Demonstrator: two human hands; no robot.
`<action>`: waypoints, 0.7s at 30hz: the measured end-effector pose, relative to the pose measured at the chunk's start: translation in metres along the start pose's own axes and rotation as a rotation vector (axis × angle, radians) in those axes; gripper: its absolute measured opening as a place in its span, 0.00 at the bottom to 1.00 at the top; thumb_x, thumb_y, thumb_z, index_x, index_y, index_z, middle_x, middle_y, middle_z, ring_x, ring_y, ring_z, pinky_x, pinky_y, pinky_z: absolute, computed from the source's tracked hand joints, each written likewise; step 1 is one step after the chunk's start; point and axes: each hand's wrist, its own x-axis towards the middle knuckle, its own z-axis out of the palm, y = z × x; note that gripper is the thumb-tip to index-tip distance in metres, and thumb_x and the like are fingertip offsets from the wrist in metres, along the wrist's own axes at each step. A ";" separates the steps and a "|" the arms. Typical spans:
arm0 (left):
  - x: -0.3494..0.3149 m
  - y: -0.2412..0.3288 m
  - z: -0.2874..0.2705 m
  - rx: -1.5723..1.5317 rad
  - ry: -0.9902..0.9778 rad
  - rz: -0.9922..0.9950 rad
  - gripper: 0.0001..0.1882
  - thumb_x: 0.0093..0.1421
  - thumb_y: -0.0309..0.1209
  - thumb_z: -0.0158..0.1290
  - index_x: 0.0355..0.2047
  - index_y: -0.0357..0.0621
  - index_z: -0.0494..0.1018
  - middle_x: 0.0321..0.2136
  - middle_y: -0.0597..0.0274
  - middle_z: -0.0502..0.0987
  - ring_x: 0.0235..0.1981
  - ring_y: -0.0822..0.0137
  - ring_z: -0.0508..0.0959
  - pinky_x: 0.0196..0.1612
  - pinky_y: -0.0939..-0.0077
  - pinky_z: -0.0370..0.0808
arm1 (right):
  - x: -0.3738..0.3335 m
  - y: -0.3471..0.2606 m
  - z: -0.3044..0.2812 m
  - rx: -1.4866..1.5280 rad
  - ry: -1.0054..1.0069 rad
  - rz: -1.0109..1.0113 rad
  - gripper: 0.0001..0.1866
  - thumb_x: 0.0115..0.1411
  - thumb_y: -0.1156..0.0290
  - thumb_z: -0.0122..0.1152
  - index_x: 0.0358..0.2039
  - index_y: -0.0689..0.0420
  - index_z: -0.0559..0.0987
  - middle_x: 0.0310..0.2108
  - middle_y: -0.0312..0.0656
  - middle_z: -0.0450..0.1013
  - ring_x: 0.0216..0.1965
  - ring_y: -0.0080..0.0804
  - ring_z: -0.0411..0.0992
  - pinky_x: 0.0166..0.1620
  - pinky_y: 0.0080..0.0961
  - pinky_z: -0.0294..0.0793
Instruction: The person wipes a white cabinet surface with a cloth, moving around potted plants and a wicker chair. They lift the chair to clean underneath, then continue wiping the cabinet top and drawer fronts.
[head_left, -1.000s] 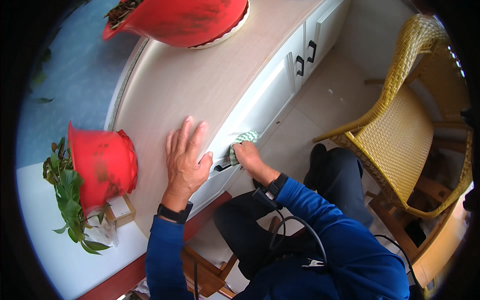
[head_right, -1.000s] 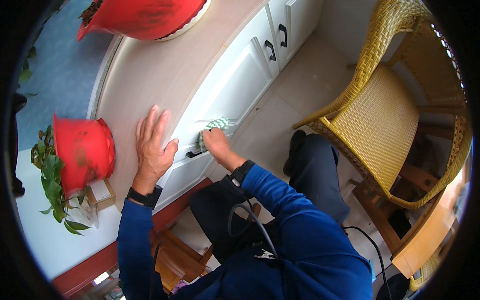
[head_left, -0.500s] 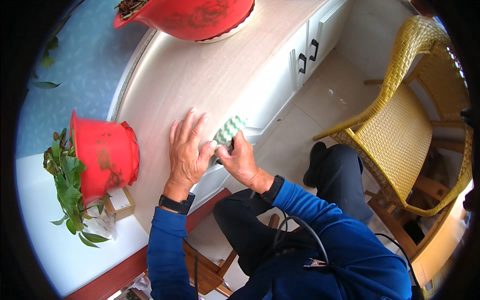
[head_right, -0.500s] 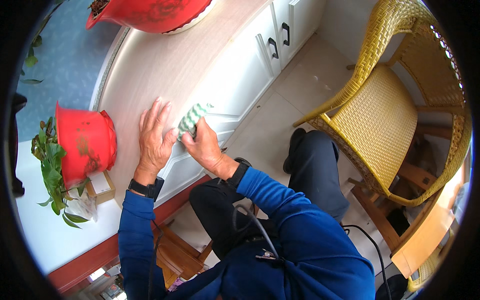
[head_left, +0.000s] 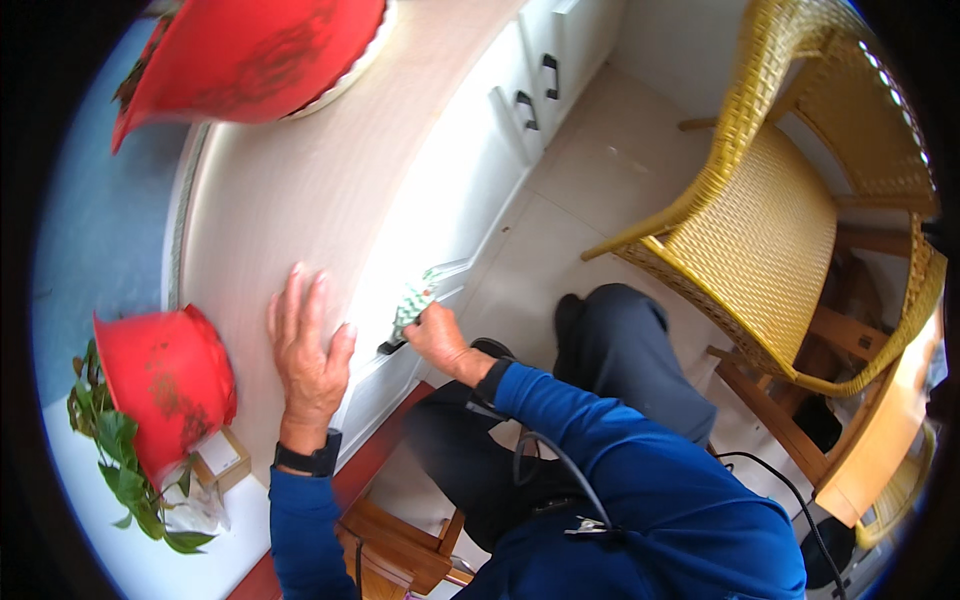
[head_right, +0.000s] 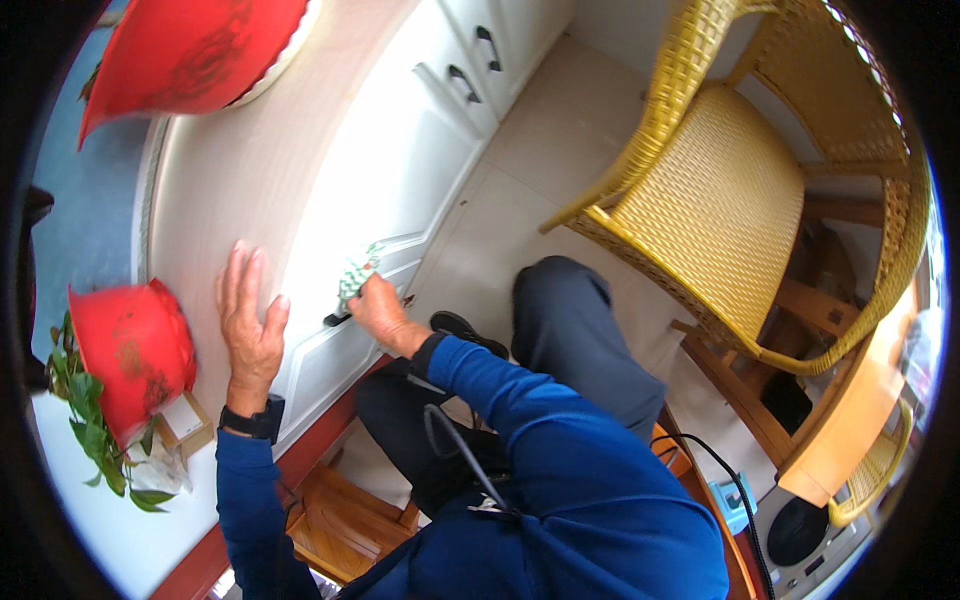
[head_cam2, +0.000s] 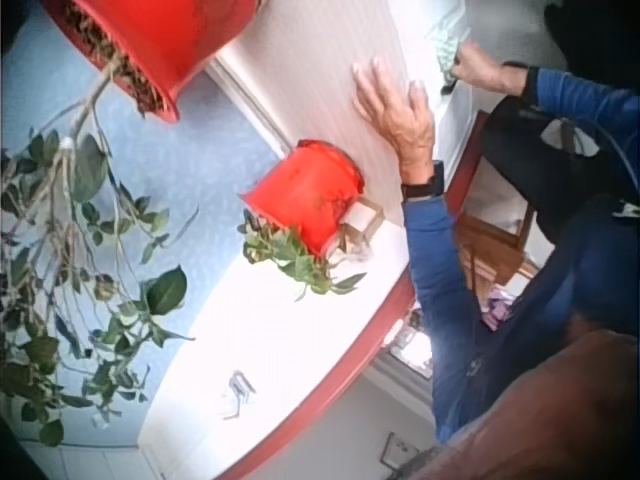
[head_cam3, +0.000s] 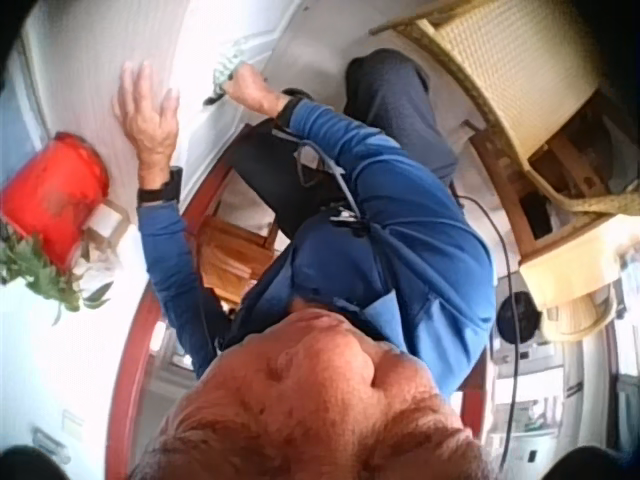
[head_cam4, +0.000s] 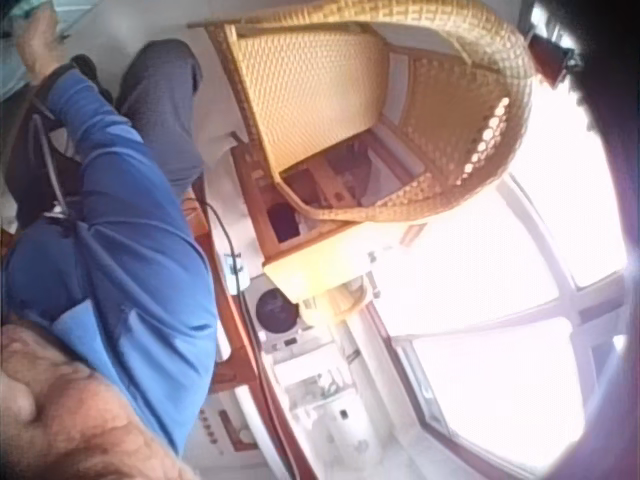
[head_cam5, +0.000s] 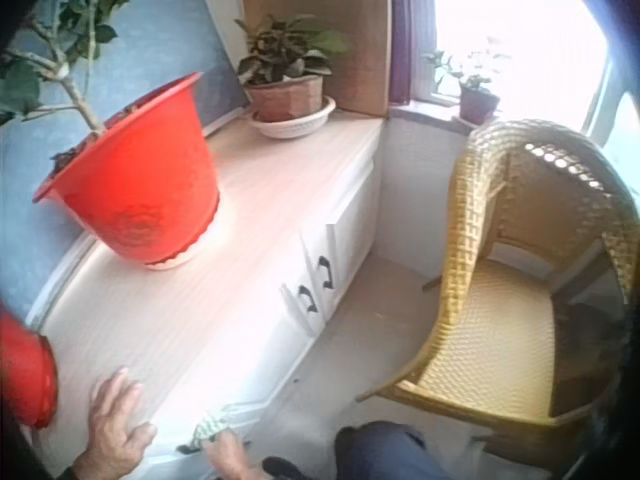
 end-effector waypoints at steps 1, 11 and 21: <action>0.000 0.001 0.000 0.003 -0.004 -0.011 0.34 0.61 0.34 0.59 0.68 0.40 0.67 0.69 0.39 0.65 0.68 0.41 0.66 0.71 0.43 0.56 | -0.001 -0.001 0.001 0.060 0.015 -0.020 0.17 0.60 0.77 0.57 0.50 0.65 0.73 0.40 0.66 0.77 0.47 0.68 0.76 0.48 0.47 0.77; 0.001 0.002 0.002 0.049 -0.015 -0.005 0.38 0.59 0.36 0.61 0.69 0.40 0.65 0.70 0.40 0.63 0.69 0.40 0.64 0.72 0.43 0.56 | 0.021 0.027 0.002 0.081 0.168 0.054 0.23 0.58 0.77 0.59 0.53 0.71 0.69 0.43 0.72 0.77 0.49 0.72 0.75 0.54 0.55 0.76; -0.001 -0.001 -0.002 0.016 -0.030 -0.015 0.35 0.65 0.43 0.58 0.69 0.43 0.66 0.70 0.38 0.63 0.68 0.40 0.66 0.71 0.39 0.56 | 0.088 0.113 0.003 -0.204 0.180 0.288 0.27 0.52 0.76 0.66 0.52 0.71 0.71 0.45 0.68 0.78 0.51 0.68 0.77 0.55 0.49 0.77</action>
